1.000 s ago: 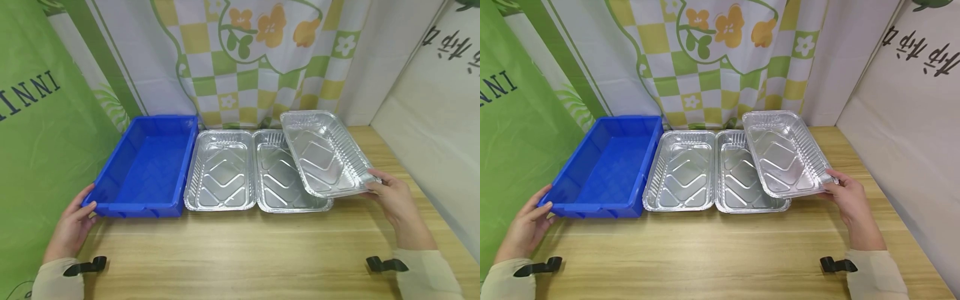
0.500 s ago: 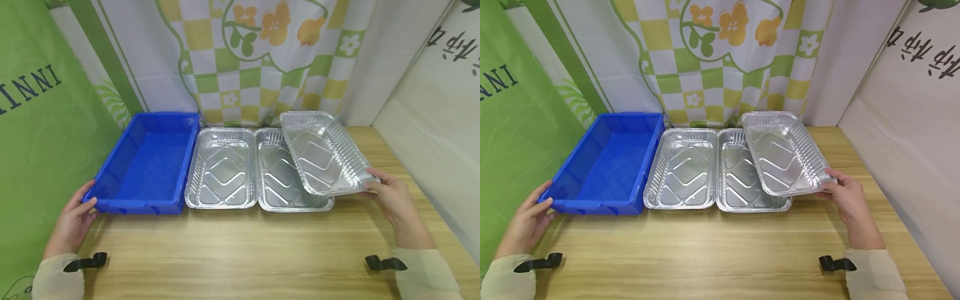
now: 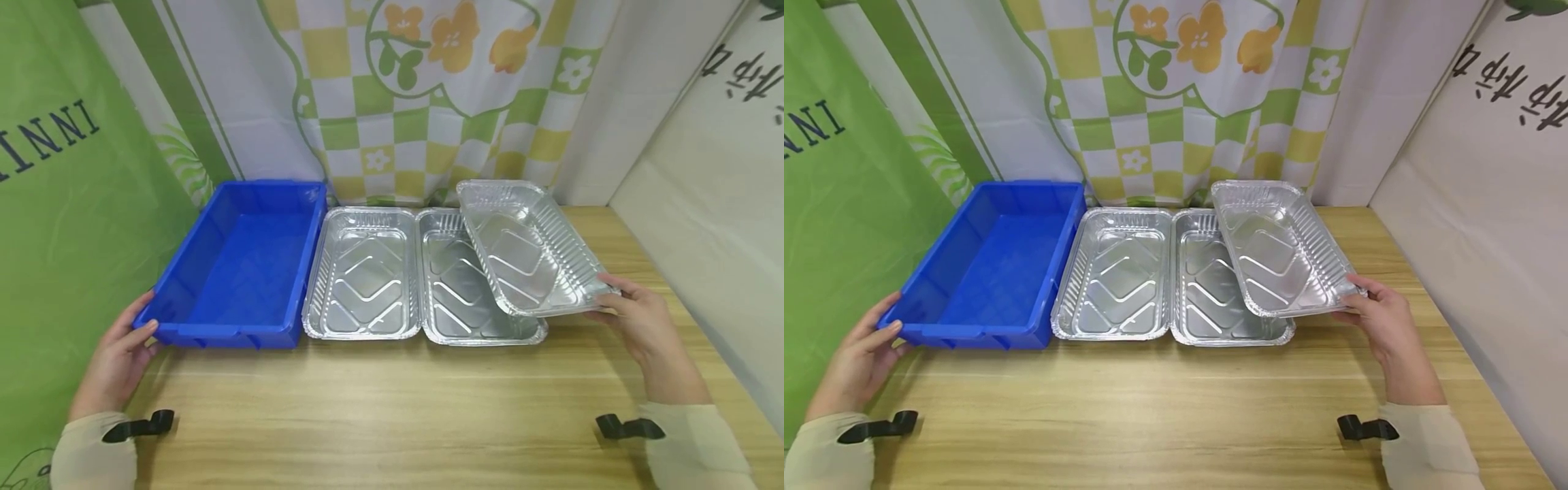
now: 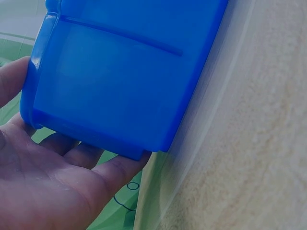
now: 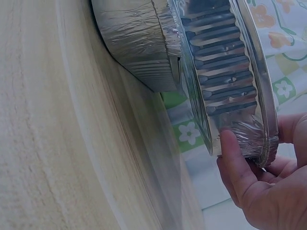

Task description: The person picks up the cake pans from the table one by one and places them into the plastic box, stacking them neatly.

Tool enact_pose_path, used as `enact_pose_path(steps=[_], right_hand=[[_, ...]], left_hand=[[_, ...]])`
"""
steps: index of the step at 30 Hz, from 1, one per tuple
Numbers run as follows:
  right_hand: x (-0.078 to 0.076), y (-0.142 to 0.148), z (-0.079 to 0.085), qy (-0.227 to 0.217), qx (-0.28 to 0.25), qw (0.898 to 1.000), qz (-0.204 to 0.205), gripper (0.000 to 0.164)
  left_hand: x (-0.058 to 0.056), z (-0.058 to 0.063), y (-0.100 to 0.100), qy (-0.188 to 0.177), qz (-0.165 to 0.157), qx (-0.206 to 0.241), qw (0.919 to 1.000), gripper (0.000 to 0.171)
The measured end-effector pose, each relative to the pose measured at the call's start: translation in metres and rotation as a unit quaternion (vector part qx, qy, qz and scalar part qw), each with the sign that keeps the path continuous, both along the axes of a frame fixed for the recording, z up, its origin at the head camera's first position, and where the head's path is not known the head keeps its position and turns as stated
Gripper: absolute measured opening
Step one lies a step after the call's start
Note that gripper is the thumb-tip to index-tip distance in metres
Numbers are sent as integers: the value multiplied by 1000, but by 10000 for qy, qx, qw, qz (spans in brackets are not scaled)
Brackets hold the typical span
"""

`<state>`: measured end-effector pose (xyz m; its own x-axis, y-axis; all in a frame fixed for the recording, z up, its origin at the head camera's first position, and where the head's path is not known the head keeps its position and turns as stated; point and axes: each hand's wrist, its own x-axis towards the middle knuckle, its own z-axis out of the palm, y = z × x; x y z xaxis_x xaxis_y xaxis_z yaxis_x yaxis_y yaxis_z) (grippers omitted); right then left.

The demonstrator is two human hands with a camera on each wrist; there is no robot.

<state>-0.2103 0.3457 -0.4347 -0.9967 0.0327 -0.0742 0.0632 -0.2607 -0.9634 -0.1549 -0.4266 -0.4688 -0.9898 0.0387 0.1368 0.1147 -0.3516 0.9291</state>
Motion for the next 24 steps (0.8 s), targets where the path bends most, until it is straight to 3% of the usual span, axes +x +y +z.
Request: enact_pose_path(steps=[24], right_hand=[[-3,-2,0,53,-264,9995,147,28]], left_hand=[[-1,1,0,84,-65,141,9998,56]])
